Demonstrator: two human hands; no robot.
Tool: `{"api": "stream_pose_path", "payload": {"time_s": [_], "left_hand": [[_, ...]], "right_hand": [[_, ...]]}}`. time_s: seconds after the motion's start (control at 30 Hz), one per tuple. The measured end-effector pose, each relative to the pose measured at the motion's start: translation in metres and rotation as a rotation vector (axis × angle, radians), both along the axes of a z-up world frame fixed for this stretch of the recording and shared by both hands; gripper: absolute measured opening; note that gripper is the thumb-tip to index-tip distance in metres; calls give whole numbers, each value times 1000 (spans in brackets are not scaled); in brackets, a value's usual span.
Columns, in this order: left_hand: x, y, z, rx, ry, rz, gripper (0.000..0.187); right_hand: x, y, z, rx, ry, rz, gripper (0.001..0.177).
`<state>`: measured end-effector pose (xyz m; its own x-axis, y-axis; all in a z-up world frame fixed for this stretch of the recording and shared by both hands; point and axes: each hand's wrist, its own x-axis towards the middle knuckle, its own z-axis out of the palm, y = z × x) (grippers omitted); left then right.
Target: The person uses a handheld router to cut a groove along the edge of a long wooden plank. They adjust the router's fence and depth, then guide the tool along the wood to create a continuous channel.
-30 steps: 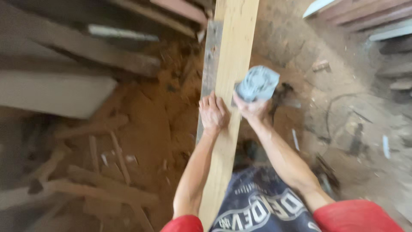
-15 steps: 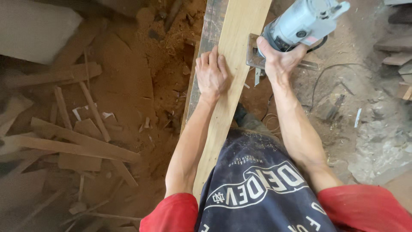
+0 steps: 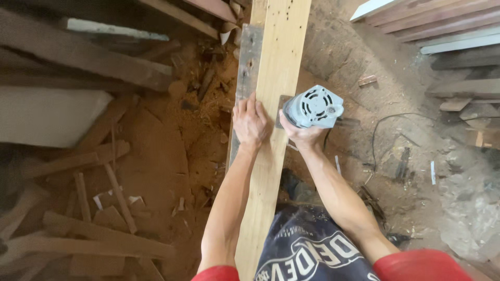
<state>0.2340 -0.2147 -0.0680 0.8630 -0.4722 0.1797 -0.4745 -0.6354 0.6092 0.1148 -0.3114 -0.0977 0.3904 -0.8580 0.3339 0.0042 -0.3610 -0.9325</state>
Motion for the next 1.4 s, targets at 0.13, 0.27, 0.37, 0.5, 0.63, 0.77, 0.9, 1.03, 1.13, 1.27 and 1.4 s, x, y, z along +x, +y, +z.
{"api": "stream_pose_path", "payload": {"time_s": [0.13, 0.27, 0.37, 0.5, 0.63, 0.77, 0.9, 1.03, 1.13, 1.27, 1.4], "left_hand": [[-1, 2, 1, 0, -25, -18, 35], [1, 0, 3, 11, -30, -18, 35], [2, -1, 4, 29, -18, -25, 35], [0, -2, 6, 75, 31, -20, 36], [1, -4, 7, 43, -9, -2, 36], [3, -3, 3, 25, -22, -1, 36], [1, -2, -2, 22, 16, -4, 38], [0, -1, -3, 48, 43, -26, 39], [-2, 0, -3, 52, 11, -27, 38], [0, -1, -6, 60, -25, -33, 36], [1, -1, -7, 82, -10, -40, 36]], "right_hand": [[29, -35, -18, 79, -46, -7, 106], [70, -94, -29, -192, -37, -63, 113], [101, -141, -27, -288, -9, -96, 110], [120, -168, 3, -354, 59, 46, 66], [70, -89, 40, -127, -132, 177, 65], [-22, 32, 57, 36, 136, 209, 68], [-47, 57, 41, -141, 316, 143, 77], [-18, 14, 10, -182, 253, 79, 84], [13, -30, -14, -184, 134, 63, 89], [68, -98, -35, -162, -75, 69, 99], [111, -157, -27, -467, -27, -126, 108]]}}
